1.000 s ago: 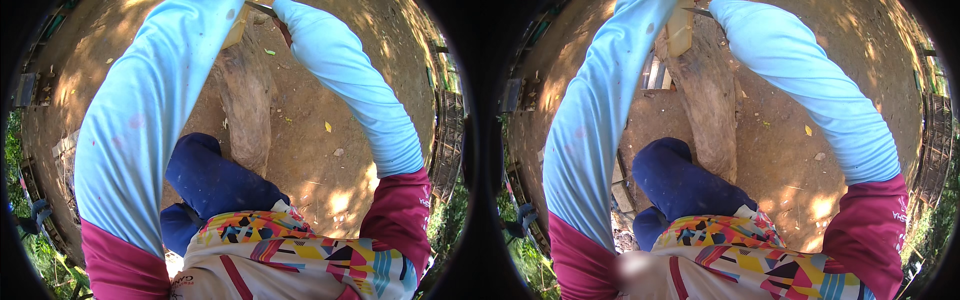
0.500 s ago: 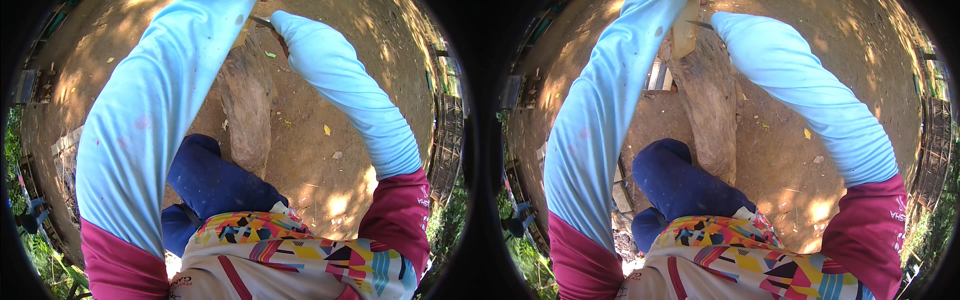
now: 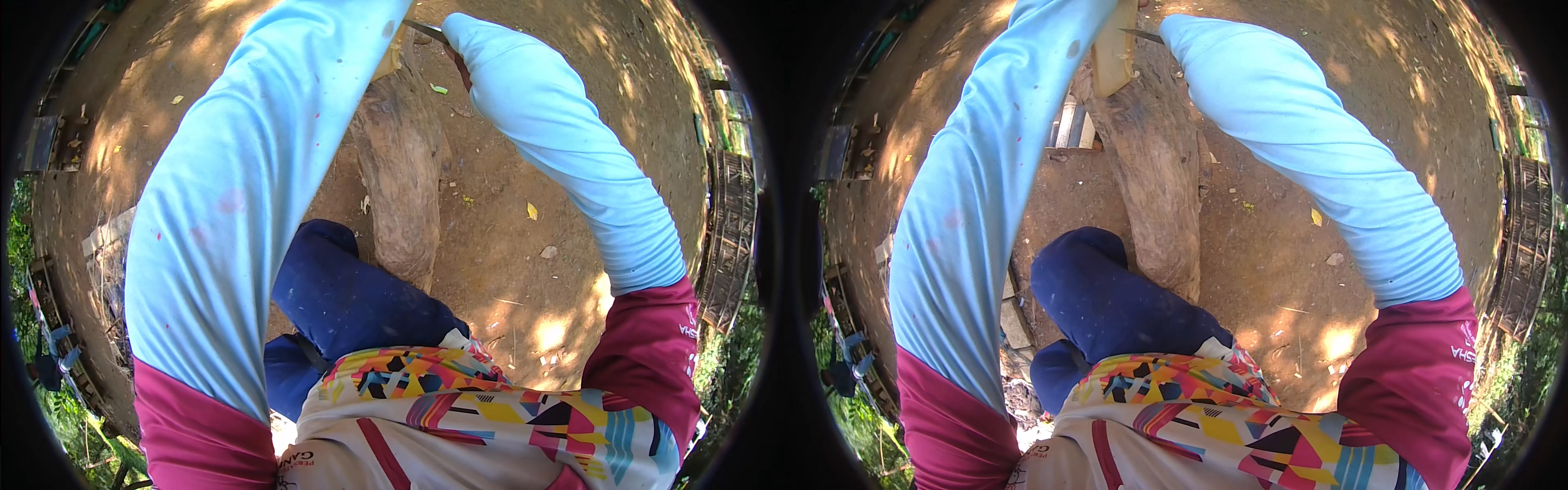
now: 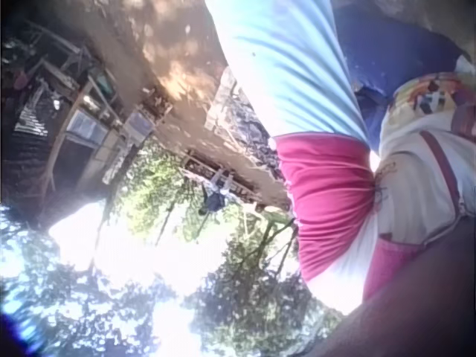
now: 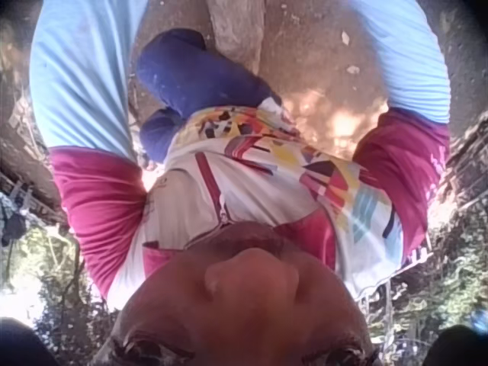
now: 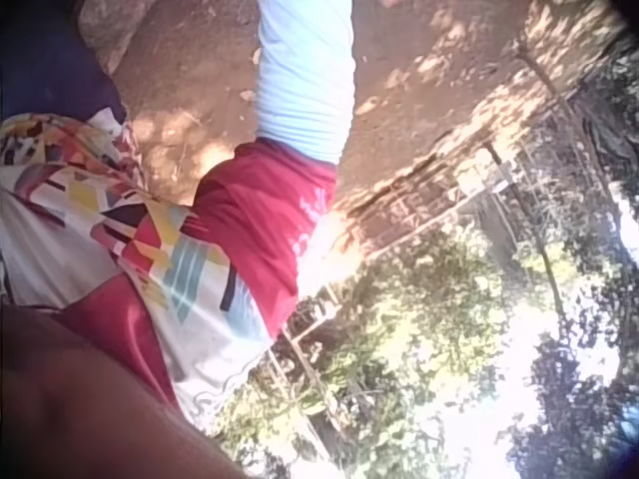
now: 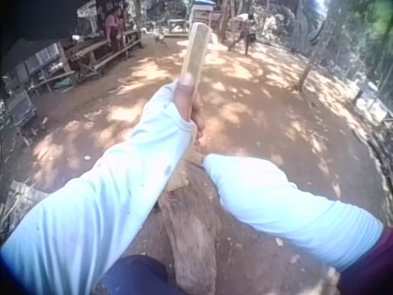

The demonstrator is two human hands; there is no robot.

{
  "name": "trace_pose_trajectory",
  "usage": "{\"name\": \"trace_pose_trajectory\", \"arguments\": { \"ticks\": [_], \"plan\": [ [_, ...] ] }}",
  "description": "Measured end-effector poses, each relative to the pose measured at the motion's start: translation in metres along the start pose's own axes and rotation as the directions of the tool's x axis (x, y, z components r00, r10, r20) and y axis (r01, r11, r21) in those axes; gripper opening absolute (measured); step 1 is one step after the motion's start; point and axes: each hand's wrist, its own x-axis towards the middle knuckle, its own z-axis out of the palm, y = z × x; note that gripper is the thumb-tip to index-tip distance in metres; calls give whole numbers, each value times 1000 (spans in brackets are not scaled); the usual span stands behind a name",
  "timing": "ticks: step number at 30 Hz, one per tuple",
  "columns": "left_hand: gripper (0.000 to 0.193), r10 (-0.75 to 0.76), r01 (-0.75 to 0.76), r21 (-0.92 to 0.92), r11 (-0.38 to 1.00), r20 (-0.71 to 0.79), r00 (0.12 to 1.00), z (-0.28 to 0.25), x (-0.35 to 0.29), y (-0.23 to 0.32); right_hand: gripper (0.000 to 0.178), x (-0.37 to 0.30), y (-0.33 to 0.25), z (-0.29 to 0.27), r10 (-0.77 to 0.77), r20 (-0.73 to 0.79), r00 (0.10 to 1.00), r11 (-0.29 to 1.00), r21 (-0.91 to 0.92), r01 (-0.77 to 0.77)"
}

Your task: The person is sitting on the ground outdoors, using a knife to carve a piece of light-colored wood. They hold the wood in their left hand and the knife in their right, carefully shaving off thin layers to shape the object. The person periodically rotates the wood to work on different sides.

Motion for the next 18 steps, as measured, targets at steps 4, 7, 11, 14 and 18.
{"name": "trace_pose_trajectory", "arguments": {
  "ticks": [4,7,11,14,18],
  "plan": [
    [62,1,-1,-8,1000,10,1000,4,1,0,16,3,4,9,5,10,1000,998,-59,-5],
    [61,-2,2,-3,1000,2,1000,2,-1,0,16,1,-2,-3,72,49,996,997,4,-73],
    [61,4,-4,-5,1000,4,1000,3,2,0,15,-3,-1,3,-28,17,999,993,-117,30],
    [61,-2,2,-5,1000,1,1000,2,0,-1,16,-9,3,-4,-177,-89,980,979,-120,166],
    [60,1,-1,-15,1000,9,1000,5,2,0,17,-16,4,14,-228,-110,967,967,-141,212]
  ]
}}
